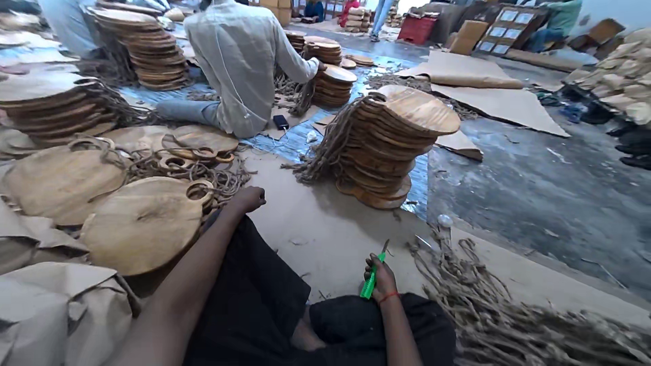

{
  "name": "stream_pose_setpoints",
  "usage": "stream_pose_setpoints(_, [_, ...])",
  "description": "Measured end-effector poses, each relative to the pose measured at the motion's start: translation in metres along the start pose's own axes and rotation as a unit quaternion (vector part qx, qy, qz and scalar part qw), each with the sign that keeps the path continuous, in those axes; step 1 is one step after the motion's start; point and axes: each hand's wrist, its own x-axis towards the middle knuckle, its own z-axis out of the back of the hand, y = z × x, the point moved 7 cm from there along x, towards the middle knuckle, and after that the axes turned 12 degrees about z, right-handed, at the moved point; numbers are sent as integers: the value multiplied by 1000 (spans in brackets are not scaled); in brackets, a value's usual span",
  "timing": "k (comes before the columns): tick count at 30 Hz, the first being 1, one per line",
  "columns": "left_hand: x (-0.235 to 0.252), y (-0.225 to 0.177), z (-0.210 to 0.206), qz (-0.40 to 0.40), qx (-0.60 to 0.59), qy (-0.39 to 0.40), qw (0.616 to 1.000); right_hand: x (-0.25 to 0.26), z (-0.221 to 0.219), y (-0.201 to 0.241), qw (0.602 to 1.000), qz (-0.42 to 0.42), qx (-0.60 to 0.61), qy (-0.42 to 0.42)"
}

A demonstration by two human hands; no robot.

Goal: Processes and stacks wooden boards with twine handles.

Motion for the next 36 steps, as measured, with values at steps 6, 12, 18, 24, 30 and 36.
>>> stream_pose_setpoints(6, [-53,-55,1,-69,-33,-16,997,-20,-1,21,999,30,19,3])
stream_pose_setpoints(12, [-119,-101,18,-128,-80,-31,988,-56,-2,62,995,80,60,-15])
stream_pose_setpoints(18, [-149,-118,19,-174,-84,-6,981,-103,11,100,989,114,97,-5])
stream_pose_setpoints(24, [-145,-113,19,-175,-91,-20,980,-158,23,146,969,198,142,36])
stream_pose_setpoints(30, [-138,-114,18,-183,-86,-30,979,-171,50,158,959,256,122,13])
stream_pose_setpoints(36, [-157,-124,22,-208,-120,-69,968,-118,83,114,974,206,91,-12])
